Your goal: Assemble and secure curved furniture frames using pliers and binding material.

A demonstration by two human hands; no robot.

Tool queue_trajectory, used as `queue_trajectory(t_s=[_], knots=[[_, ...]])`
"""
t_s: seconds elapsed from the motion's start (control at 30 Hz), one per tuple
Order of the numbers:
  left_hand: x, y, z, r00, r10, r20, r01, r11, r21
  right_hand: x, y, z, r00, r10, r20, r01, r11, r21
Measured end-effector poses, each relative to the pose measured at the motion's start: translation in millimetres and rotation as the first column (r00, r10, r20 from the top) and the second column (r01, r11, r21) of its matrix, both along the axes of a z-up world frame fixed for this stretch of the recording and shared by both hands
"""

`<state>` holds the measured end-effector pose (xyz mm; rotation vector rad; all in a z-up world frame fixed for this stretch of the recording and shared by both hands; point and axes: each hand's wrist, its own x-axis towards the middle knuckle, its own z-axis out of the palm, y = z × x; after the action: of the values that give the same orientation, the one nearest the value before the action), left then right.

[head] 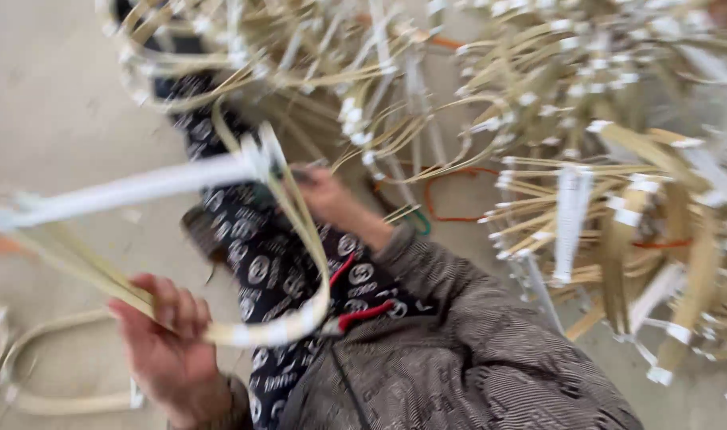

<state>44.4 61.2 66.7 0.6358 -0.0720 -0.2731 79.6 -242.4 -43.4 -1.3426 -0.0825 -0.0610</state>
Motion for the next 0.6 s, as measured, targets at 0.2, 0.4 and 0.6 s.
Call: queue_trajectory(t_s=[0.2, 0.4, 0.6], knots=[[11, 2, 30, 0.919, 0.393, 0.0, -0.393, 0.918, -0.052, -33, -5, 30, 0.947, -0.2, -0.252, 0.265, 0.929, 0.258], [-7, -26, 23, 0.869, 0.298, 0.394, -0.379, 0.914, 0.144, -46, 9, 51, 0.98, -0.166, -0.112, 0.183, 0.969, 0.165], [-23, -38, 24, 0.886, 0.225, 0.406, -0.345, 0.905, 0.249, -33, 55, 126, 0.991, -0.121, -0.053, 0.127, 0.984, 0.124]])
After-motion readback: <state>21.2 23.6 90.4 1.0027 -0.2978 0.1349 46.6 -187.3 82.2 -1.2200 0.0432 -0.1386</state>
